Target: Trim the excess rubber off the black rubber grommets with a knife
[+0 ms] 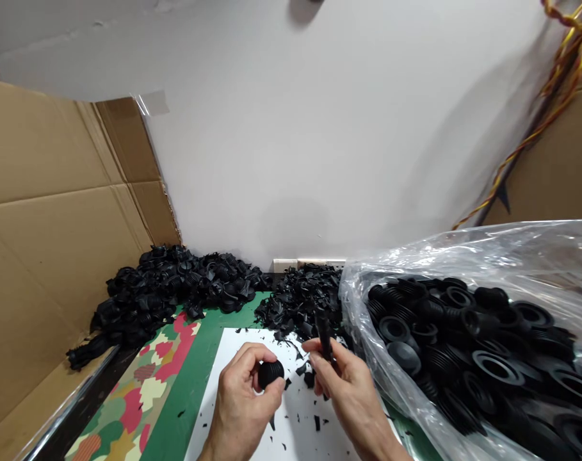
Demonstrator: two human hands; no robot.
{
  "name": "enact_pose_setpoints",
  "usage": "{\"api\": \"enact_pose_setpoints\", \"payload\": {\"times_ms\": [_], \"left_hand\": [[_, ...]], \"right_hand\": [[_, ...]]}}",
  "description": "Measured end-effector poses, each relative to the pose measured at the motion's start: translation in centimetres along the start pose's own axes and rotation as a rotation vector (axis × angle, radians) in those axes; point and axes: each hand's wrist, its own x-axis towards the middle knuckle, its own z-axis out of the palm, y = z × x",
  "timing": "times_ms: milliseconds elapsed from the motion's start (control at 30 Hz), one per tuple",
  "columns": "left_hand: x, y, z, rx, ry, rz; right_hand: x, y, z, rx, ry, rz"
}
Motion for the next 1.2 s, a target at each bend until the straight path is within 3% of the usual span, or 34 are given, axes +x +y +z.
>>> {"api": "enact_pose_setpoints", "payload": {"times_ms": [233, 433, 633, 867, 1000, 1200], "left_hand": [[0.0, 0.0, -0.2, 0.13, -0.022, 0.116], [-0.1, 0.6, -0.3, 0.264, 0.015, 0.183], [-0.3, 0.6, -0.2, 0.329, 0.04, 0.22], [-0.4, 0.9, -0.1, 0.351, 0.006, 0.181], [-0.3, 0.8, -0.1, 0.327, 0.002, 0.157], [-0.2, 0.9, 0.4, 0.174, 0.018, 0.07]], "right_hand": [[0.5, 0.1, -1.4, 0.065, 0.002, -0.099], [0.1, 0.4, -1.3, 0.205, -0.119, -0.073], [-0.5, 0.4, -0.5, 0.076, -0.178, -0.38], [-1.0, 0.5, 0.8, 0.073, -0.081, -0.454], [-0.7, 1.2, 0.9, 0.039, -0.1, -0.486], [-1.2, 0.6, 0.7, -0.097, -0.125, -0.647]]}}
